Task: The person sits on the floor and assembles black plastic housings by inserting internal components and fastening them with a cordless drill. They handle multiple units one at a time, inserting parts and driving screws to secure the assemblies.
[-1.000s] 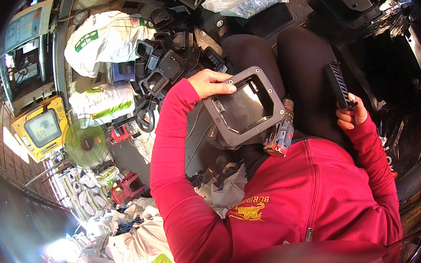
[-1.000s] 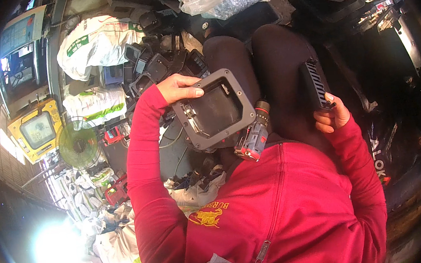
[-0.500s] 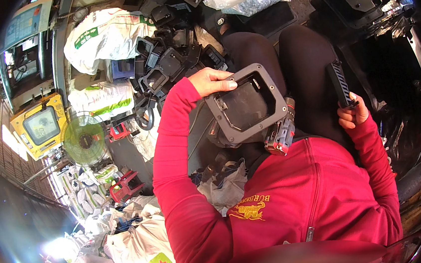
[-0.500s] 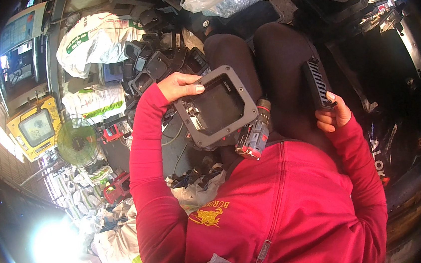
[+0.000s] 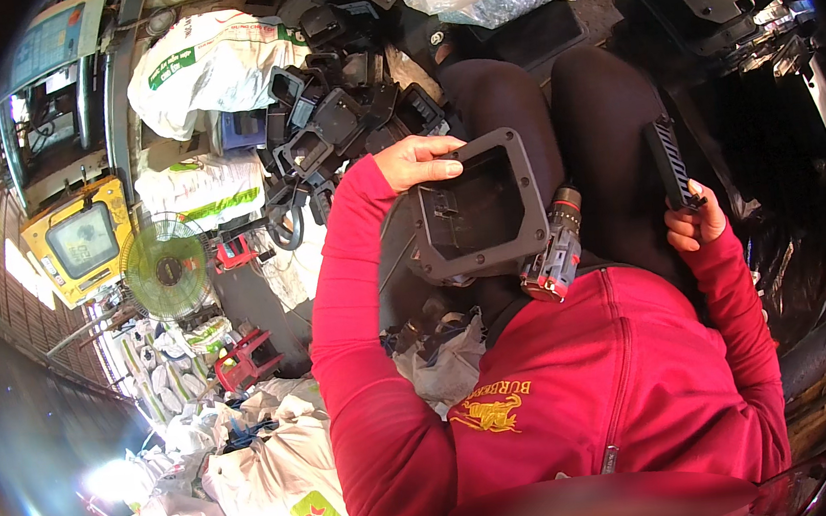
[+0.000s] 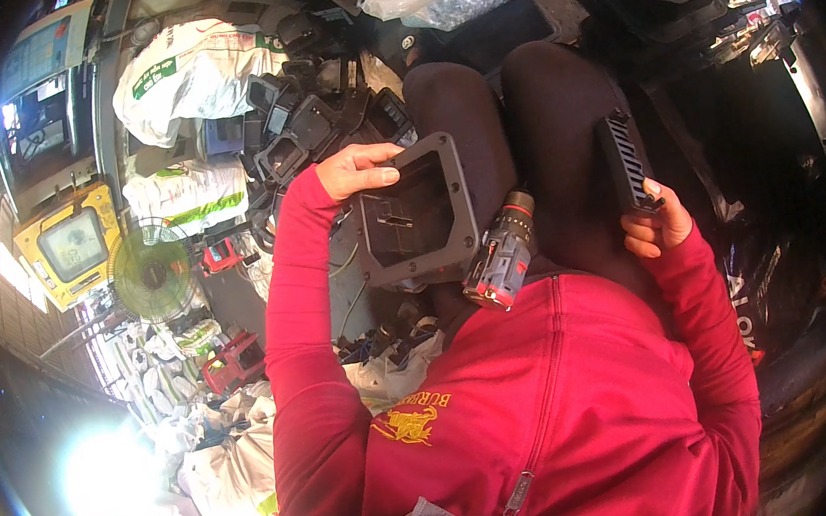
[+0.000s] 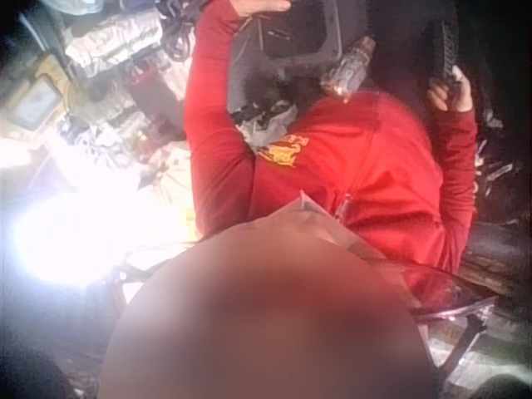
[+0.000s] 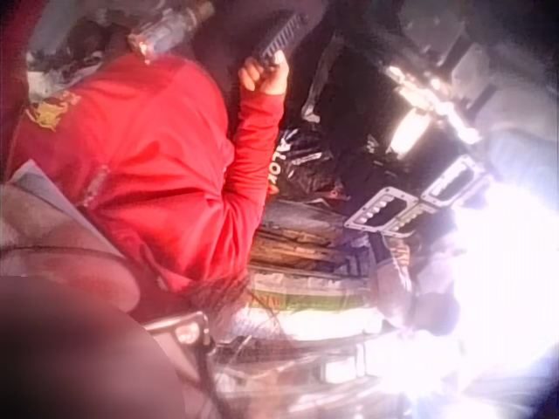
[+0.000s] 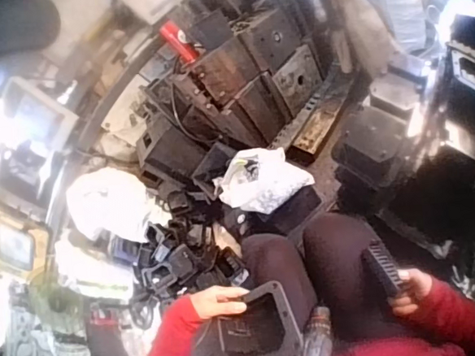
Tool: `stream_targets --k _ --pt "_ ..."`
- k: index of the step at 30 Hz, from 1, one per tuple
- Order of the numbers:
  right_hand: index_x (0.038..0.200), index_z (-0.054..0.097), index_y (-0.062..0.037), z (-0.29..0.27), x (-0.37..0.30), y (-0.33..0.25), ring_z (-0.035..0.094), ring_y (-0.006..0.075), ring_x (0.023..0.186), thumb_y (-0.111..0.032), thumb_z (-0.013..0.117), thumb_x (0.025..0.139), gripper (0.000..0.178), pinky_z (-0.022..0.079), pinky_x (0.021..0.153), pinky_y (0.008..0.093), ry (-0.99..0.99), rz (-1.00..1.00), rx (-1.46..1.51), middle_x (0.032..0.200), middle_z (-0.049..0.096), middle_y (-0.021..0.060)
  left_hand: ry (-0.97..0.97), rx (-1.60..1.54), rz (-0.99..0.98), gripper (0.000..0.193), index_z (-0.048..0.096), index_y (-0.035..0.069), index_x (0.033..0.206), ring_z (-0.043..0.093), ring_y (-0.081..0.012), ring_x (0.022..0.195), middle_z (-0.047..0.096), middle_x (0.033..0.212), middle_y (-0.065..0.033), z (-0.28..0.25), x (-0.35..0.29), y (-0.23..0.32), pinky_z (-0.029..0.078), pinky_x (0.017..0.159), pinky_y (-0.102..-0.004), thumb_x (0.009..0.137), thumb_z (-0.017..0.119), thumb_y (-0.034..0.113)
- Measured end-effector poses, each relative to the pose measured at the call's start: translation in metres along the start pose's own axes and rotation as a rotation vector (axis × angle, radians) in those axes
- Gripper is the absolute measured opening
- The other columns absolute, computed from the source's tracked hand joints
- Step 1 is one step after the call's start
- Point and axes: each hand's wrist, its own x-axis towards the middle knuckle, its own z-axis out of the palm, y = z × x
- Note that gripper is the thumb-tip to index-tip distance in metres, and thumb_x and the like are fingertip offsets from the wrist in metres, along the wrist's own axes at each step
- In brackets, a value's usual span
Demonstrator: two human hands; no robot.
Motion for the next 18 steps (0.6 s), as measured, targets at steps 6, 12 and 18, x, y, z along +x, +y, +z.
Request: stream_targets --k 6,12,18 --pt "0.077 0.048 -0.0121 -0.001 -0.002 0.002 0.023 0.0063 0.042 -0.04 0.055 0.095 0.034 0.025 0.032 0.0211 0.176 0.003 0.046 0.056 0.025 -0.0071 -0.013 -0.043 0.026 0.042 0.053 0.0 0.132 0.059 -0.0091 0.105 0.064 0.12 -0.0033 0.001 0.005 -0.004 0.046 0.094 -0.0254 0.094 0.063 0.014" --pt "0.079 0.048 -0.0121 -0.005 0.0 0.003 0.023 0.006 0.042 -0.04 0.055 0.095 0.033 0.025 0.032 0.021 0.085 -0.01 0.023 0.058 0.027 -0.0068 0.043 -0.098 0.087 0.041 0.054 0.001 0.131 0.056 -0.0058 0.104 0.062 0.114 0.0018 0.005 0.007 -0.014 0.043 0.093 -0.0231 0.095 0.063 0.018" --pt "0.075 0.052 -0.0174 -0.007 -0.001 0.003 0.024 0.0065 0.042 -0.039 0.059 0.093 0.029 0.023 0.034 0.0209 0.084 0.001 0.014 0.055 0.029 -0.0079 0.062 -0.081 0.16 0.044 0.051 -0.001 0.134 0.056 -0.0087 0.109 0.062 0.119 -0.002 0.01 0.011 -0.022 0.041 0.1 -0.027 0.096 0.06 0.02"
